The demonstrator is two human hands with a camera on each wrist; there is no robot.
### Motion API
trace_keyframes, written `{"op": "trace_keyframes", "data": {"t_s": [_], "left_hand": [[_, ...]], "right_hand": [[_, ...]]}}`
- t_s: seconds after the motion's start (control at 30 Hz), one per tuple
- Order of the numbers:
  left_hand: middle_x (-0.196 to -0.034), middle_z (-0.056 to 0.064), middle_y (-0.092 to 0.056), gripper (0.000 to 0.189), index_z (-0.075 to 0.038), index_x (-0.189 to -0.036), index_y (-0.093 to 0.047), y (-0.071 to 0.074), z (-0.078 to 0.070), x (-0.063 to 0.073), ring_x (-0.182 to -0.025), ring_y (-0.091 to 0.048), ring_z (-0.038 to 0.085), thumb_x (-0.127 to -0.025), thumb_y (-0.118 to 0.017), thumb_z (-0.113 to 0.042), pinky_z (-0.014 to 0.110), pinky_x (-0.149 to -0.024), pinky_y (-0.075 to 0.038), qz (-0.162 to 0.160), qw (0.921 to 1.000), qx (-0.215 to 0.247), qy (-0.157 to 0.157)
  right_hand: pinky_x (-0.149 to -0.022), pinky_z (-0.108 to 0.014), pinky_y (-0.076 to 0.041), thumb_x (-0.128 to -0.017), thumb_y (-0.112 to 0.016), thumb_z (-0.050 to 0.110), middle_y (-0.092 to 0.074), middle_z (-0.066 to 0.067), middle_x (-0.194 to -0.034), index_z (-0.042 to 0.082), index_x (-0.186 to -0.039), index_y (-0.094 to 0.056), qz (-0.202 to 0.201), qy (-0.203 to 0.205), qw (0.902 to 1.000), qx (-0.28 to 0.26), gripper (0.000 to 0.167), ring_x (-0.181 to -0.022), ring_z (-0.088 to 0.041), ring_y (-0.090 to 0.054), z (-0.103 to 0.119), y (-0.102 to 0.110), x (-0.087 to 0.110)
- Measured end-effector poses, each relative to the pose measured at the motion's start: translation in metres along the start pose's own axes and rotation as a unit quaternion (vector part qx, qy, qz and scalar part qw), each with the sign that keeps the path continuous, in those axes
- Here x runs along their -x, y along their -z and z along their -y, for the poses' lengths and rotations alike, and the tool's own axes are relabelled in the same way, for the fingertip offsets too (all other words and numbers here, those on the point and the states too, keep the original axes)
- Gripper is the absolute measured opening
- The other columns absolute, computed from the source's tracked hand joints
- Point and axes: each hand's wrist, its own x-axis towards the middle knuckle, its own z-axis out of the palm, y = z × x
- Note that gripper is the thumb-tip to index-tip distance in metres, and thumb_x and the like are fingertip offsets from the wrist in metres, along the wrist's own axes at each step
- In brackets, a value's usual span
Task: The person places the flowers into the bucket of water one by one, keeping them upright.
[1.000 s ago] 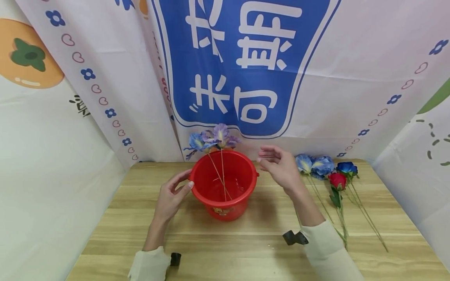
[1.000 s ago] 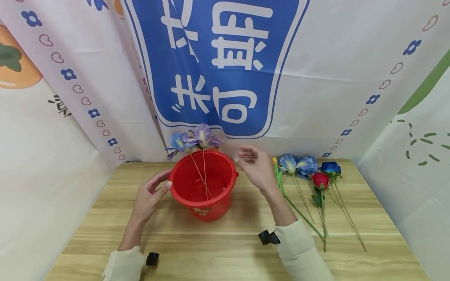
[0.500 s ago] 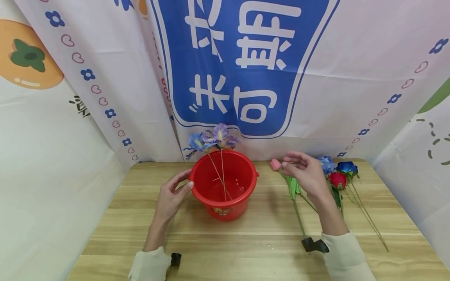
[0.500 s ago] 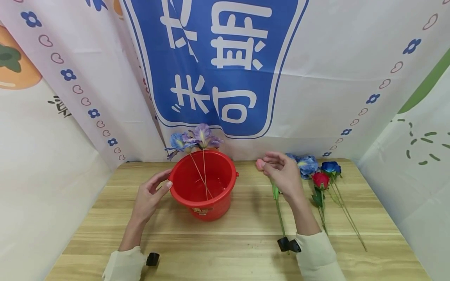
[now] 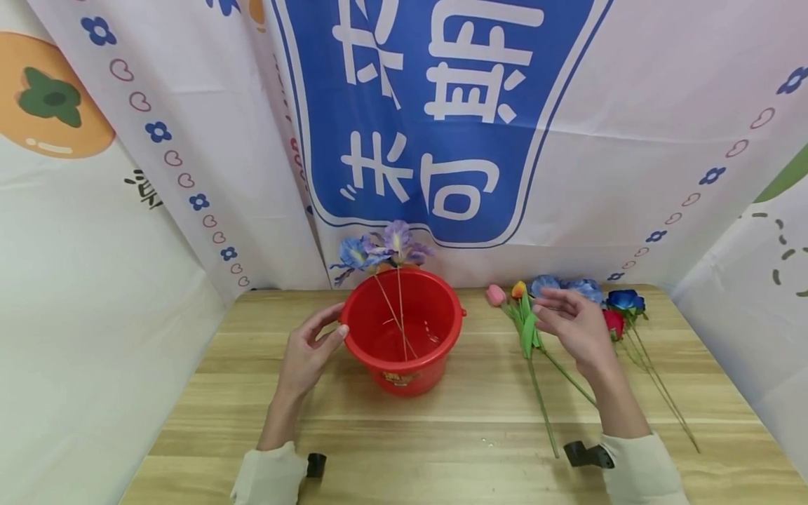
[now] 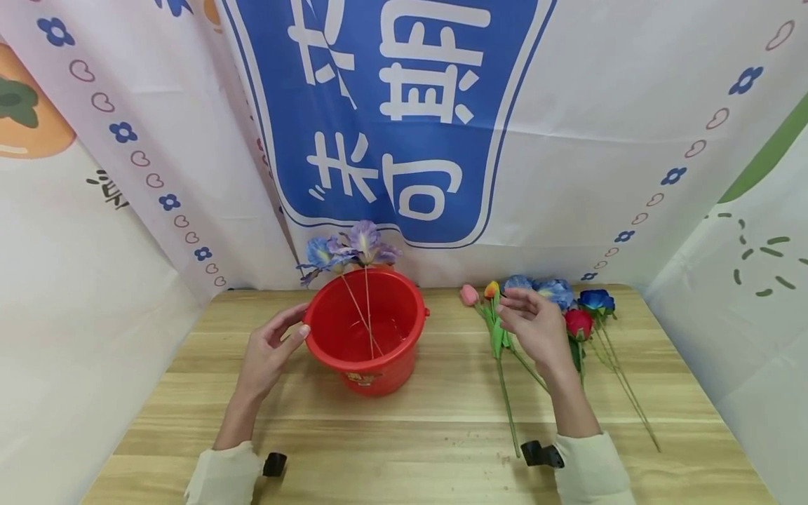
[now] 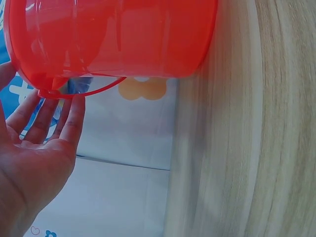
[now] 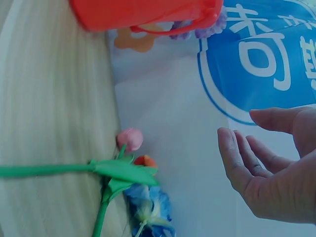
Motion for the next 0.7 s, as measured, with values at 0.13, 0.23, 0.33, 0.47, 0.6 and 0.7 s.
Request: {"op": "trace_keyframes", "data": {"t_s": [0.13,0.23,0.33,0.47,0.6,0.7], "left_hand": [[-0.147,0.027,-0.062,0.045,0.003,-0.146,-0.061,0.000,-0.001,0.000,-0.127,-0.062,0.009,-0.102,-0.069,-0.003,0.018,-0.097,-0.060,0.002,1.0000,0.001,-0.004],[-0.146,0.028,-0.061,0.044,0.004,-0.146,-0.061,0.000,0.000,0.000,-0.127,-0.062,0.008,-0.102,-0.069,-0.002,0.018,-0.097,-0.060,0.004,1.0000,0.003,-0.006],[-0.146,0.028,-0.061,0.045,0.004,-0.146,-0.061,0.000,0.000,0.000,-0.128,-0.062,0.008,-0.102,-0.069,-0.002,0.018,-0.097,-0.060,0.006,1.0000,0.005,-0.004],[-0.147,0.026,-0.062,0.045,0.003,-0.146,-0.061,0.000,0.000,0.001,-0.128,-0.062,0.009,-0.102,-0.070,-0.002,0.019,-0.097,-0.060,0.004,1.0000,0.006,-0.002],[-0.147,0.026,-0.062,0.045,0.004,-0.146,-0.061,0.000,0.000,0.001,-0.128,-0.061,0.009,-0.101,-0.069,-0.001,0.019,-0.096,-0.060,0.003,1.0000,0.007,-0.002],[-0.147,0.026,-0.061,0.045,0.004,-0.146,-0.061,0.000,0.000,0.001,-0.128,-0.061,0.008,-0.102,-0.069,-0.002,0.018,-0.096,-0.060,0.004,1.0000,0.004,-0.003]], "right_hand": [[-0.092,-0.024,-0.064,-0.107,-0.069,0.023,-0.067,-0.010,-0.133,-0.002,-0.155,-0.049,0.005,-0.018,0.9998,0.000,0.058,-0.105,0.002,-0.072,-0.008,0.004,-0.001],[-0.092,-0.026,-0.065,-0.107,-0.069,0.021,-0.069,-0.009,-0.130,-0.004,-0.154,-0.049,0.008,-0.030,0.9995,-0.001,0.057,-0.105,-0.001,-0.074,-0.015,0.006,-0.003],[-0.092,-0.028,-0.065,-0.106,-0.069,0.020,-0.072,-0.005,-0.125,-0.006,-0.153,-0.049,0.011,-0.032,0.9994,-0.003,0.058,-0.103,-0.002,-0.074,-0.023,0.010,-0.004],[-0.094,-0.030,-0.065,-0.105,-0.071,0.019,-0.072,-0.013,-0.131,-0.008,-0.153,-0.048,0.019,-0.034,0.9992,-0.002,0.059,-0.101,0.000,-0.074,-0.032,0.014,-0.006],[-0.096,-0.032,-0.065,-0.105,-0.071,0.021,-0.068,-0.016,-0.135,-0.007,-0.155,-0.047,0.043,-0.059,0.9973,0.001,0.061,-0.103,-0.002,-0.074,-0.039,0.017,-0.009],[-0.095,-0.034,-0.065,-0.105,-0.071,0.021,-0.068,-0.015,-0.134,-0.007,-0.155,-0.048,0.062,-0.078,0.9950,0.007,0.061,-0.104,-0.006,-0.074,-0.046,0.017,-0.011]]}}
